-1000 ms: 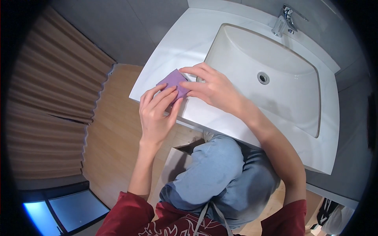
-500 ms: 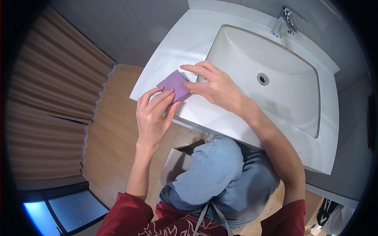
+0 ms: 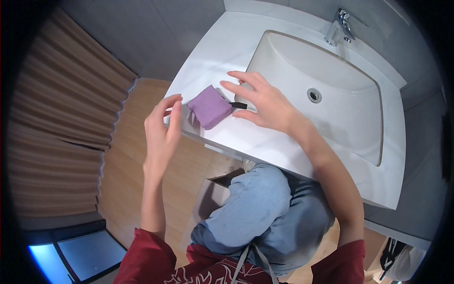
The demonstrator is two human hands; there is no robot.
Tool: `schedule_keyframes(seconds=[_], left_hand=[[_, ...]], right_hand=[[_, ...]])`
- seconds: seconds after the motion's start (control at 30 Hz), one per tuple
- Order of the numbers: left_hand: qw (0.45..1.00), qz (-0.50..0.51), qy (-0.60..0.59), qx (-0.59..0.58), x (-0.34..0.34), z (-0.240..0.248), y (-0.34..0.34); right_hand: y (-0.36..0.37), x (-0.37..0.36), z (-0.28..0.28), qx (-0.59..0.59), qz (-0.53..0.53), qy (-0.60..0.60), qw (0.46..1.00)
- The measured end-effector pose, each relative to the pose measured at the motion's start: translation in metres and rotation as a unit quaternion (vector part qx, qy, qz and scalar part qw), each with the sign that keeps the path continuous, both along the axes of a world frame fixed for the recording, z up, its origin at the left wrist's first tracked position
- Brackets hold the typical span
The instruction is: The person folds a small purple cloth by bringing the corners together over a sink counter.
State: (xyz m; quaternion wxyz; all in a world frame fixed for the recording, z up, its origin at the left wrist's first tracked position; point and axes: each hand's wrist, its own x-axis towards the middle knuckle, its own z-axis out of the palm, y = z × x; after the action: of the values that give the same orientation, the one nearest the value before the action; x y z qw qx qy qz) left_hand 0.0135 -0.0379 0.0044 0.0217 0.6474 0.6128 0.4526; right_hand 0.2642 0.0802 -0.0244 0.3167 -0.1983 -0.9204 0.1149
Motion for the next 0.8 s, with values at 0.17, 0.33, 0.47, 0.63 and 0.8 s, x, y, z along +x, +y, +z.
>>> schedule_keyframes(seconds=[0.17, 0.33, 0.47, 0.63, 0.8], left_hand=[[0.944, -0.08, 0.074, -0.312, 0.002, 0.045, 0.059], [0.834, -0.15, 0.142, -0.512, -0.003, 0.064, 0.106], [0.804, -0.127, 0.2, -0.546, 0.008, 0.066, 0.119], [0.828, -0.224, 0.032, -0.513, 0.001, 0.056, 0.104], [0.926, -0.264, -0.08, -0.256, 0.013, 0.061, 0.059]], right_hand=[[0.011, 0.016, -0.006, -0.087, -0.037, 0.027, 0.995], [0.01, 0.02, -0.001, -0.152, -0.03, 0.047, 0.987], [0.013, 0.029, 0.002, -0.152, -0.034, 0.033, 0.987], [0.012, 0.026, 0.0, -0.196, -0.014, 0.031, 0.98], [-0.006, 0.027, 0.021, -0.319, 0.046, 0.062, 0.945]])
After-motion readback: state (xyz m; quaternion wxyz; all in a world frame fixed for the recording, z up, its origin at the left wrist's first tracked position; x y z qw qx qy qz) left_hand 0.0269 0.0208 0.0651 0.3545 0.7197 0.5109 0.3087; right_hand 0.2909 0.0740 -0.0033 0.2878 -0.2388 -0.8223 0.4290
